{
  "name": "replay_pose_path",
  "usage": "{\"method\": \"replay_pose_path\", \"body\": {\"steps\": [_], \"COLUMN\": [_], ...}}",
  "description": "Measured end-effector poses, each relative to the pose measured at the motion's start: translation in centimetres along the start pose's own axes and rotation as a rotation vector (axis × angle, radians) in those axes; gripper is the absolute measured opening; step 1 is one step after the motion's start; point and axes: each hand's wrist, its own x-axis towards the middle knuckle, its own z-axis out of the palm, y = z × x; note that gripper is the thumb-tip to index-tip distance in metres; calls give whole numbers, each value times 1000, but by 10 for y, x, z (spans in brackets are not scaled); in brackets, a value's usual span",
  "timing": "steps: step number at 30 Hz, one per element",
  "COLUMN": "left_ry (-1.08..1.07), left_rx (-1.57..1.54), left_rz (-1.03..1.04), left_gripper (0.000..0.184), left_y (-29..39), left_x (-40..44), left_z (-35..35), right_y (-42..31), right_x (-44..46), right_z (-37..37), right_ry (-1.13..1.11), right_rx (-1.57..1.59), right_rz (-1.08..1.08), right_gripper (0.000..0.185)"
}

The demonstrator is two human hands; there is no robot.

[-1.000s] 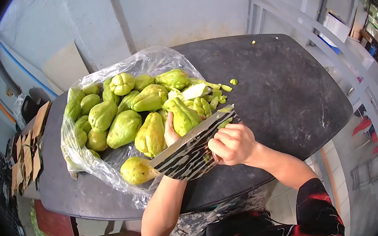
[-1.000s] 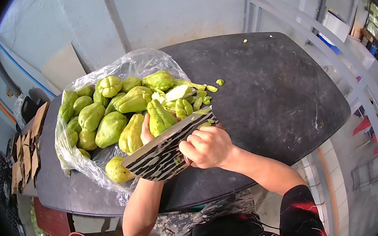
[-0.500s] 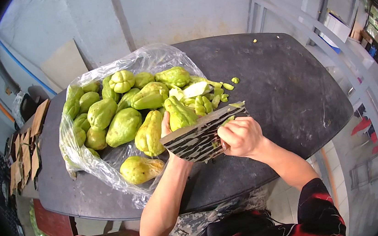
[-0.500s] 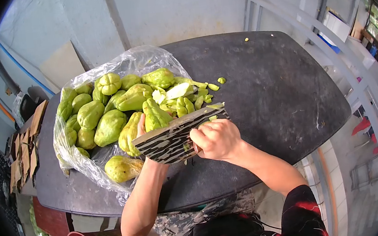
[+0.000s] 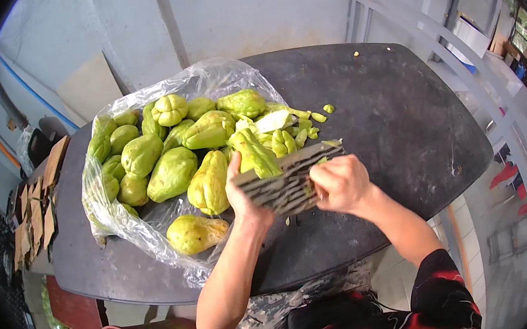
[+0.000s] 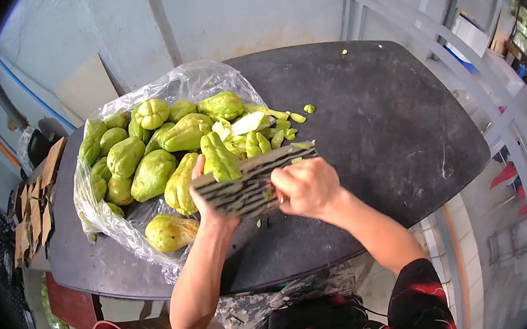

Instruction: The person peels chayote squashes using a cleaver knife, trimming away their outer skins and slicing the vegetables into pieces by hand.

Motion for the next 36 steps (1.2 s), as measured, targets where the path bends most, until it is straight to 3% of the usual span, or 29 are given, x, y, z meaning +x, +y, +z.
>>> {"method": "replay_pose_path", "body": {"steps": [2,10,14,22,28,31,34,35,36], "left_ry": [-19,-144,-147,-266,-218,-295,-293,-205,-162], "left_rx": [-24,100,130,113,244,223,314,349,155], "left_rz": [16,6,67,-85,155,120,107,168,189], "left_gripper": [48,46,40,38,46,36,42,44,43], "left_y": [4,-5,-4,-3,-8,-7,-13,-18,-27], "left_x": [0,-2,1,15,10,2,-2,-7,7], "left_z": [7,-3,-5,-19,-15,-9,-3,-3,-24], "right_y": [15,-8,17,-14,13,6,-6,-2,5], "right_x": [-6,3,-6,3,-4,-2,3,2,1], "right_z": [-3,-11,-14,-15,-14,-12,-14,-13,-13], "right_ry": [-78,6,-85,-18,-87,7,16,-12,-41], "right_rx": [15,99,-4,164,-14,13,96,75,53], "right_rz": [95,7,140,-51,98,45,3,50,100], "right_gripper": [20,26,19,28,20,25,24,23,23]}}
